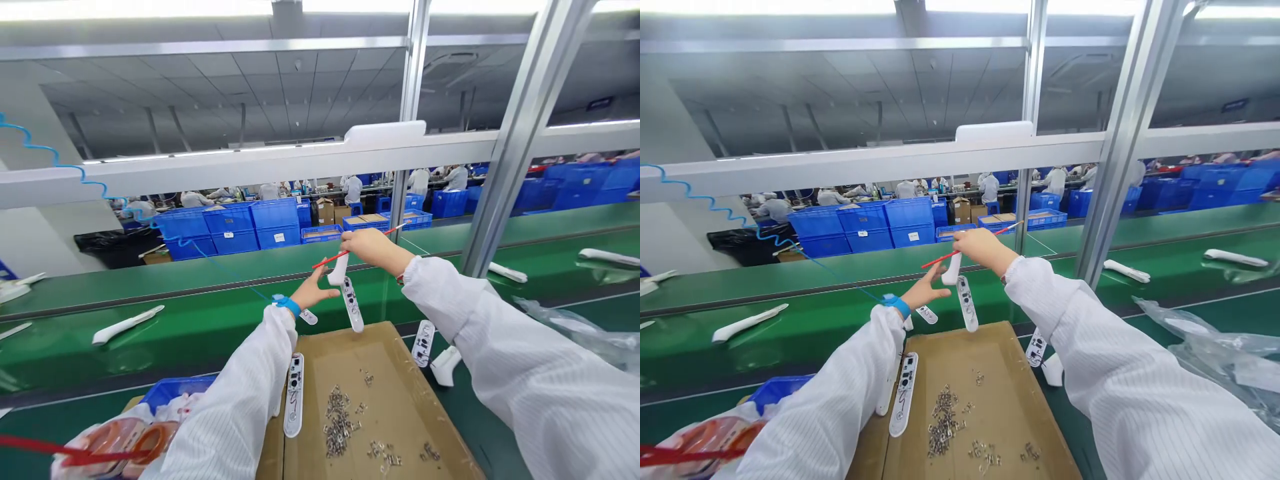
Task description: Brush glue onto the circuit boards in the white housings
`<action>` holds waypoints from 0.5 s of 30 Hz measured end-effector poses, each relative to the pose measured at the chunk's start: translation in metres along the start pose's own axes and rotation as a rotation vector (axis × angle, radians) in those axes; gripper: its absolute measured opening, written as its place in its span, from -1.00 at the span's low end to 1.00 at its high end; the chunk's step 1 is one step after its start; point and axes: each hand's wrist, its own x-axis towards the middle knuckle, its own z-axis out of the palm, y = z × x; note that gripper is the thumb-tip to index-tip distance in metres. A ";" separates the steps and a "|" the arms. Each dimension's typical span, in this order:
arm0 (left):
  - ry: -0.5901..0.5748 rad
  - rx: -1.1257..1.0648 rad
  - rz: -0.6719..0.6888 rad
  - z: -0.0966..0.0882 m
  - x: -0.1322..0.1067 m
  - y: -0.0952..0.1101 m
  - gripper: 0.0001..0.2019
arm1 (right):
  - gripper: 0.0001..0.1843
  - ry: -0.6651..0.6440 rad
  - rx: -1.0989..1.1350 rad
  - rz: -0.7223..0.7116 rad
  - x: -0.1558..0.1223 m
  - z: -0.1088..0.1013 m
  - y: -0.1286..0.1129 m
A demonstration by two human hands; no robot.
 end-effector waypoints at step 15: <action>0.050 -0.911 -0.288 0.076 -0.201 0.054 -0.49 | -0.66 0.900 0.884 0.340 -0.128 -0.115 -0.124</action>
